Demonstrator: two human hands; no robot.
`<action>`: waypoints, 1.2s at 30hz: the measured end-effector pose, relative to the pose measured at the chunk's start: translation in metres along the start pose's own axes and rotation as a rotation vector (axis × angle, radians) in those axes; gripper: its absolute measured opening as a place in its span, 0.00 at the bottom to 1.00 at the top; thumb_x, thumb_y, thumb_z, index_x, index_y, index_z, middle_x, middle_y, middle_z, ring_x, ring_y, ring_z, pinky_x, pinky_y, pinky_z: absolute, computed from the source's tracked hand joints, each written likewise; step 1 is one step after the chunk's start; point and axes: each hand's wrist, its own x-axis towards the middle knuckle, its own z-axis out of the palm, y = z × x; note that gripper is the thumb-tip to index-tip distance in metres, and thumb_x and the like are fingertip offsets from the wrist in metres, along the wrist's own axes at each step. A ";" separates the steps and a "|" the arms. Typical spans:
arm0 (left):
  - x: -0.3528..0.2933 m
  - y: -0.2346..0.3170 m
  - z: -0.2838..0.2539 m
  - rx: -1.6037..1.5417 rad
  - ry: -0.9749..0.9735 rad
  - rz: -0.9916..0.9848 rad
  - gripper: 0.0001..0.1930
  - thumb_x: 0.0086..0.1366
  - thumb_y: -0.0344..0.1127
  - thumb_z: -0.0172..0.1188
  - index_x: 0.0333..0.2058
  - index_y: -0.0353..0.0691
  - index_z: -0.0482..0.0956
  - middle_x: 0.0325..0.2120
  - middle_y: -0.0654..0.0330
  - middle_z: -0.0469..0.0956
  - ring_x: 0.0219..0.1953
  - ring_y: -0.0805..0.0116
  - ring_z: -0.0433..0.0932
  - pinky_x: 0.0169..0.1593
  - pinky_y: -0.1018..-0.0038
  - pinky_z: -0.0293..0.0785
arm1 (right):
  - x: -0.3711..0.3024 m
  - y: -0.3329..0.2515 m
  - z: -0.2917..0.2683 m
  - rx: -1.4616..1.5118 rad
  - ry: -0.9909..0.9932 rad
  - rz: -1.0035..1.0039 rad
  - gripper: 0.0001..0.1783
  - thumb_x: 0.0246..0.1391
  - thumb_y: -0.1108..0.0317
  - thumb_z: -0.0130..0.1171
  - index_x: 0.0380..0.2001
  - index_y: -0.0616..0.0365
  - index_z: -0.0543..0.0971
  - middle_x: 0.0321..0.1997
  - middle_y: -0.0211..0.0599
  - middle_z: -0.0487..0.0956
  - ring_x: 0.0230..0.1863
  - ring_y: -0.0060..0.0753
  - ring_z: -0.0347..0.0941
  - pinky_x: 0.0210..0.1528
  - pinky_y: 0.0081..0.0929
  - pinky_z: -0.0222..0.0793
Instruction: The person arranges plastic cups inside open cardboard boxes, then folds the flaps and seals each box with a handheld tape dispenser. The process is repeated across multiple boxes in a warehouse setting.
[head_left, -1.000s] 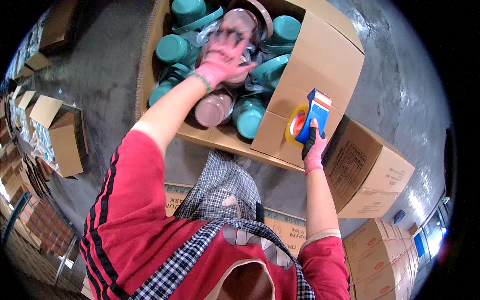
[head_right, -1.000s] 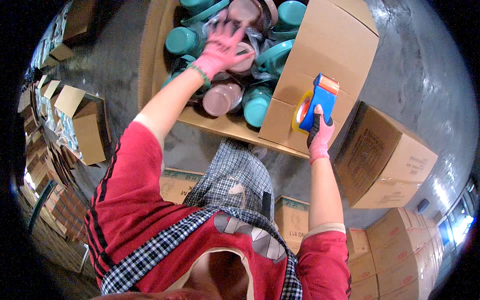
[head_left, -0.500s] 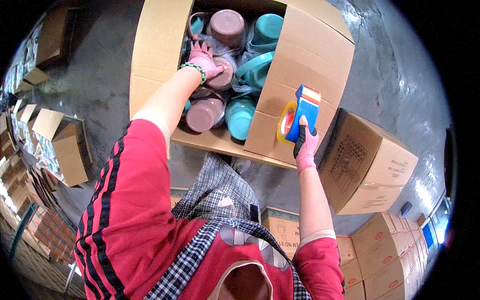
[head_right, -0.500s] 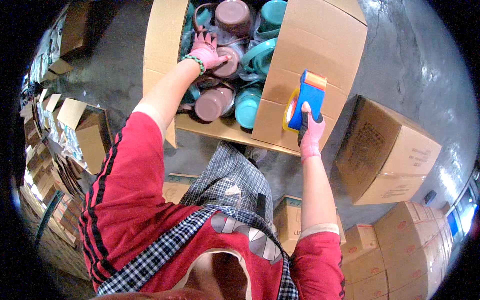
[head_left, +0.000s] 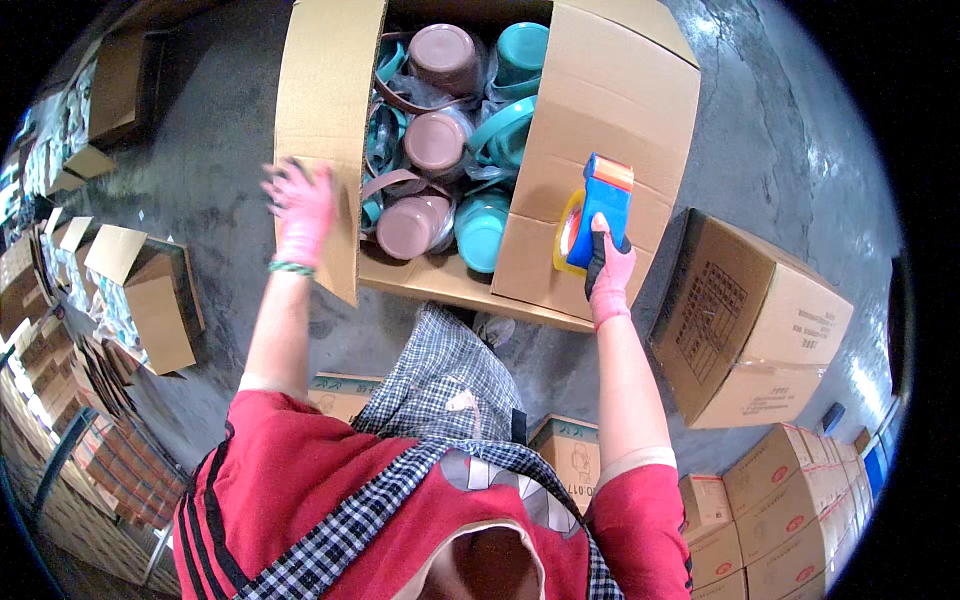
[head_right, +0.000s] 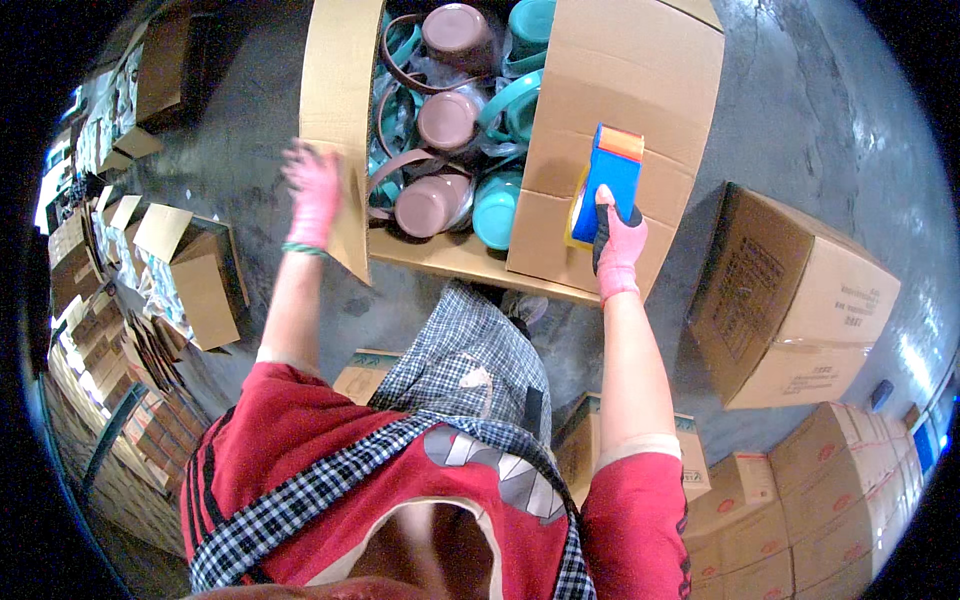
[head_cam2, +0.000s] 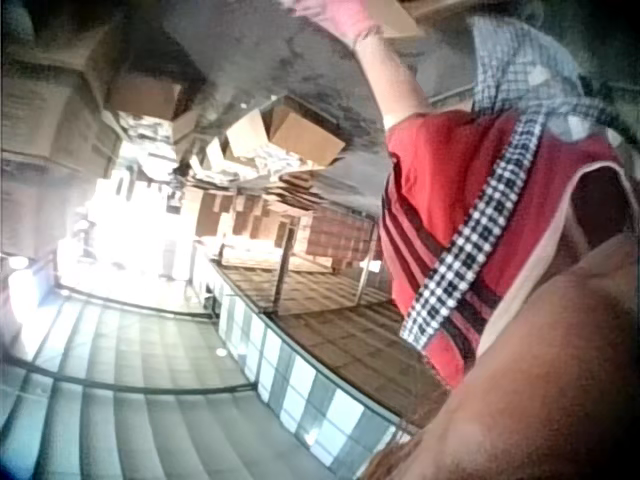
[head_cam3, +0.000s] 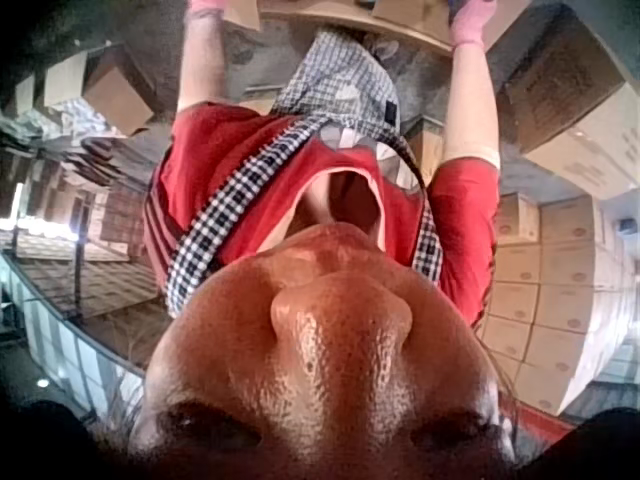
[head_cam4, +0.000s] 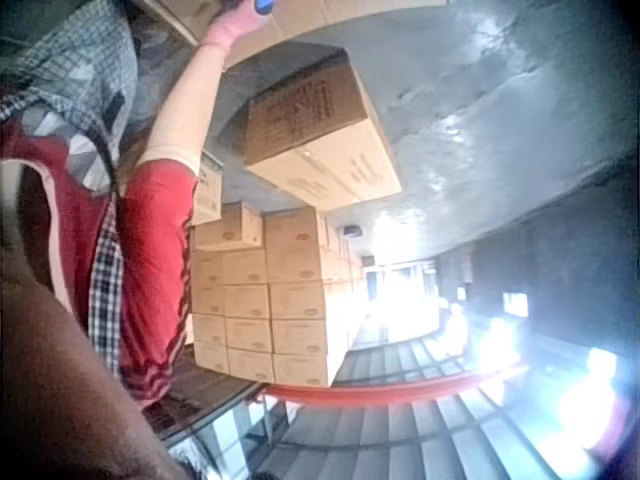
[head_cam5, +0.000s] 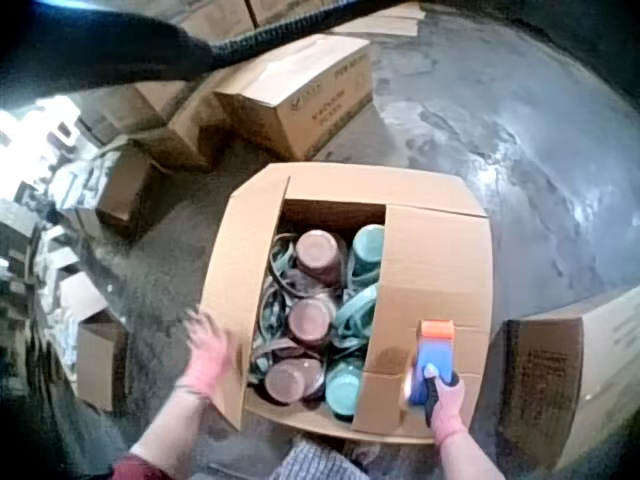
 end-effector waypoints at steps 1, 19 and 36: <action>-0.020 0.004 0.030 -0.103 -0.143 0.008 0.37 0.54 0.52 0.46 0.56 0.37 0.44 0.55 0.39 0.41 0.56 0.36 0.41 0.51 0.44 0.46 | 0.002 -0.002 0.002 0.025 -0.028 0.008 0.21 0.36 0.55 0.64 0.27 0.62 0.75 0.25 0.27 0.71 0.25 0.18 0.64 0.31 0.19 0.62; -0.069 -0.166 0.210 -1.748 -0.415 -0.646 0.34 0.54 0.62 0.44 0.48 0.36 0.64 0.45 0.60 0.66 0.46 0.67 0.63 0.50 0.71 0.57 | 0.004 -0.009 0.012 -0.185 0.056 -0.145 0.29 0.34 0.47 0.63 0.29 0.65 0.74 0.24 0.31 0.72 0.23 0.22 0.67 0.28 0.22 0.65; -0.194 -0.013 -0.030 -1.258 -0.331 0.083 0.56 0.39 0.47 0.66 0.55 0.27 0.35 0.56 0.40 0.39 0.60 0.54 0.39 0.59 0.66 0.40 | 0.067 -0.102 0.119 -0.101 -0.050 -0.221 0.27 0.36 0.50 0.62 0.30 0.65 0.74 0.27 0.30 0.72 0.26 0.23 0.65 0.32 0.23 0.64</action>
